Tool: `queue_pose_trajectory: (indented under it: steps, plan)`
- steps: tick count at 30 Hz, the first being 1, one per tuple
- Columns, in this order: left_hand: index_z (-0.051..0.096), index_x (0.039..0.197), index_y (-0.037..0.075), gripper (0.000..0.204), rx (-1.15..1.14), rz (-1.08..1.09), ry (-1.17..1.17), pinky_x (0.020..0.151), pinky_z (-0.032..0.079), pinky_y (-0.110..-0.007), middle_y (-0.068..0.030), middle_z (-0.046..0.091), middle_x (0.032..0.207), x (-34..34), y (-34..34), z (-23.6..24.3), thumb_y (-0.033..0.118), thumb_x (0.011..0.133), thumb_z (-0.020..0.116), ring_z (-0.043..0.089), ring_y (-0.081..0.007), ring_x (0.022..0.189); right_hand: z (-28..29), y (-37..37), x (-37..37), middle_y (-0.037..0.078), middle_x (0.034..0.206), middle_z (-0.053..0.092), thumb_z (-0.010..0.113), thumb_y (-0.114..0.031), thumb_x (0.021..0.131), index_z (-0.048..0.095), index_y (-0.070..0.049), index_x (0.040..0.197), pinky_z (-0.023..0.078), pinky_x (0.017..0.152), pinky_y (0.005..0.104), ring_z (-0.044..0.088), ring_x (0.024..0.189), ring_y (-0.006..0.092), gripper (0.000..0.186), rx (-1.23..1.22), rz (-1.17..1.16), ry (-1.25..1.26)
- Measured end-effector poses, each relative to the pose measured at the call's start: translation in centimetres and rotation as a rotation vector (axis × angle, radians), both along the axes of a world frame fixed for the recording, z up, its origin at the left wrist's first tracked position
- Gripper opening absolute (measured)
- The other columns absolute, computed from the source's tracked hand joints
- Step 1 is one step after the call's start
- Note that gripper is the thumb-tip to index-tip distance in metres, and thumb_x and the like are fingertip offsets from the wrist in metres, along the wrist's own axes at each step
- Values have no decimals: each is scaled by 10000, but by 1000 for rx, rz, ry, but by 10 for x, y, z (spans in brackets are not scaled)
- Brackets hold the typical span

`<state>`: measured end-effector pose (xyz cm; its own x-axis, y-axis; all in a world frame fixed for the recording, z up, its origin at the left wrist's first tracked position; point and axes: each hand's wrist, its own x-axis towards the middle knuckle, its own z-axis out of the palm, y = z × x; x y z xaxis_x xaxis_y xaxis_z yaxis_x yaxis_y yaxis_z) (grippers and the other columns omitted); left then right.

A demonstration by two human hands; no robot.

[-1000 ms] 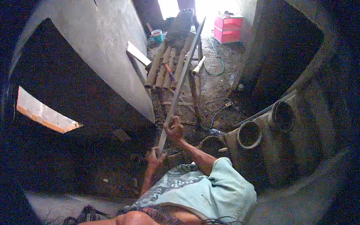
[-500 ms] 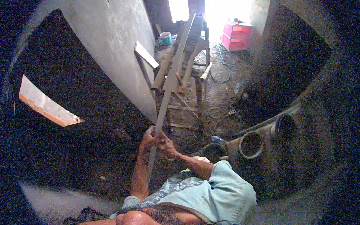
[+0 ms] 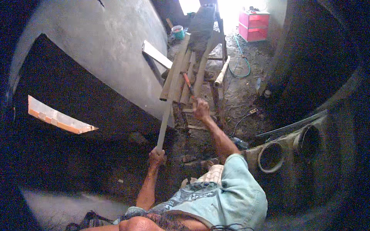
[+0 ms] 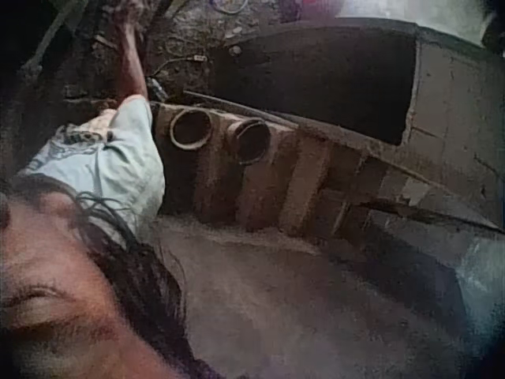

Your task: The person positions a long metal corner bead onto the top edge of a doorway and secures it into the concrete using a hammer.

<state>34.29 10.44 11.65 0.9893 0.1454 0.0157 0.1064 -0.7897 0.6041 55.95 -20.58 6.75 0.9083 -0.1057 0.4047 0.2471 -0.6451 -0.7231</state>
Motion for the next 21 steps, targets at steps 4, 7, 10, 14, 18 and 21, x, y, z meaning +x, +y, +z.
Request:
queue_pose_trajectory:
  steps: [4,7,10,14,18,21]
  plan:
    - [608,950,0,421,21,6,17,629,498,-455,-196,621,706,-13,26,-21,385,789,661,630,-399,697,34,16,53,224,1007,572,616,-253,812,571,-21,1073,462,810,488,553,971,412,352,-125,-49,157]
    - [611,939,12,418,39,38,71,629,492,-470,-199,622,717,-16,14,1,400,788,648,631,-402,716,20,23,78,221,1125,514,617,-230,808,539,-18,1127,448,861,481,513,1049,408,391,-196,-21,259]
    - [613,893,27,391,57,-1,72,609,482,-437,-190,614,708,-22,24,-8,401,784,644,634,-383,700,13,30,90,199,1091,525,659,-148,730,532,-28,1117,458,856,458,533,1003,384,424,-324,-26,232]
    - [622,888,21,413,51,44,192,619,483,-429,-182,613,708,-30,23,6,419,782,647,644,-363,709,6,36,111,209,1065,529,600,-108,757,524,-12,1039,500,794,460,568,975,374,307,-296,-68,207]
    - [635,892,10,415,19,44,211,629,496,-410,-184,629,712,-40,30,20,414,799,645,661,-344,723,57,30,102,234,1062,544,535,-123,810,496,15,1042,524,687,493,631,853,428,273,-281,6,397]
    - [639,892,4,403,58,43,224,637,504,-401,-199,643,736,-42,38,20,398,809,647,670,-343,741,41,12,107,231,939,586,542,-126,801,503,26,1066,522,689,475,636,868,401,308,-156,-16,464]
